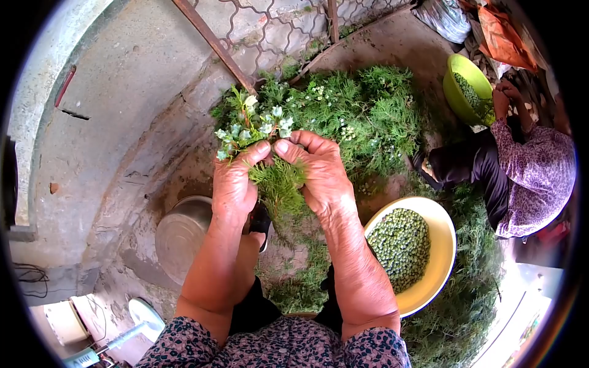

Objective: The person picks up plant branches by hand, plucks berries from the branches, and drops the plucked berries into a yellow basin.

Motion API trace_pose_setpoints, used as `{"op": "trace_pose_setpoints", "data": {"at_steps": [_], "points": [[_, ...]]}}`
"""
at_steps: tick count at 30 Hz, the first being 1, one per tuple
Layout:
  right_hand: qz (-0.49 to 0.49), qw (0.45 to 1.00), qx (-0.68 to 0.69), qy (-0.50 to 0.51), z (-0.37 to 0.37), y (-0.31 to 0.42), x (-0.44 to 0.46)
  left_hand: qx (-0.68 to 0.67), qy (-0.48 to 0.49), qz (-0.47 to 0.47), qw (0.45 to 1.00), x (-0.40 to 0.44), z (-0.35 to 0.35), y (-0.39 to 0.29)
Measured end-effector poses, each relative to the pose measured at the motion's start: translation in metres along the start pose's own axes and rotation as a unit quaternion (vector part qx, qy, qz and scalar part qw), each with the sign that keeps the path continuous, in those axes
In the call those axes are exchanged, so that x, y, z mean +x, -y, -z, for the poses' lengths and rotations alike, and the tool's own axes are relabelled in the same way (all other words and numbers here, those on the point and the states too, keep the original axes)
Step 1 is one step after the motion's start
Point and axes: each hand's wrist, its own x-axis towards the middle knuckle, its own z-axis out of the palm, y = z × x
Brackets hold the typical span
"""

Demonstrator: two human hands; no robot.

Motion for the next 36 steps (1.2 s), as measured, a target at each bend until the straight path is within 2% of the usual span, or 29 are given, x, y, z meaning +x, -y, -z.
{"op": "trace_pose_setpoints", "data": {"at_steps": [4,7,9,13,16,17,19,20,23,26,29,30,32,36], "points": [[-0.036,0.999,0.001,0.012,0.005,-0.001,0.001,-0.081,0.006,0.070,0.994,0.004,0.009,0.007],[-0.069,0.996,0.055,0.019,0.006,-0.003,0.000,-0.089,0.012,0.099,0.991,0.004,0.009,0.002],[-0.095,0.989,0.102,0.058,0.012,-0.008,0.003,-0.087,0.012,0.122,0.989,0.003,0.008,0.000],[-0.100,0.989,0.101,0.048,0.011,-0.005,0.002,-0.075,0.017,0.128,0.989,0.002,0.006,-0.004],[-0.094,0.982,0.155,0.048,0.013,-0.004,0.004,-0.124,0.024,0.149,0.981,0.005,0.012,0.002],[-0.075,0.983,0.168,0.023,0.013,-0.005,0.005,-0.107,-0.014,0.159,0.981,0.003,0.010,0.002],[-0.072,0.979,0.186,-0.039,0.005,0.001,0.003,-0.133,-0.011,0.155,0.979,0.004,0.011,0.002],[-0.072,0.979,0.186,-0.039,0.006,0.002,0.003,-0.159,-0.009,0.151,0.976,0.005,0.011,0.002],[-0.088,0.965,0.242,0.052,0.014,0.003,0.004,-0.181,-0.005,0.166,0.969,0.010,0.020,0.006],[-0.085,0.971,0.223,0.033,0.012,0.002,0.006,-0.209,0.014,0.174,0.962,0.010,0.020,0.005],[-0.067,0.979,0.187,0.040,0.011,0.002,0.005,-0.153,-0.032,0.125,0.980,0.011,0.019,0.005],[-0.067,0.979,0.187,0.041,0.010,0.003,0.005,-0.153,-0.032,0.125,0.980,0.010,0.013,0.001],[-0.056,0.979,0.197,0.023,0.007,0.004,0.004,-0.141,-0.090,0.150,0.974,0.008,0.000,-0.013],[-0.050,0.974,0.221,0.017,0.015,0.008,0.007,-0.089,-0.084,0.097,0.988,0.012,0.010,-0.003]]}}
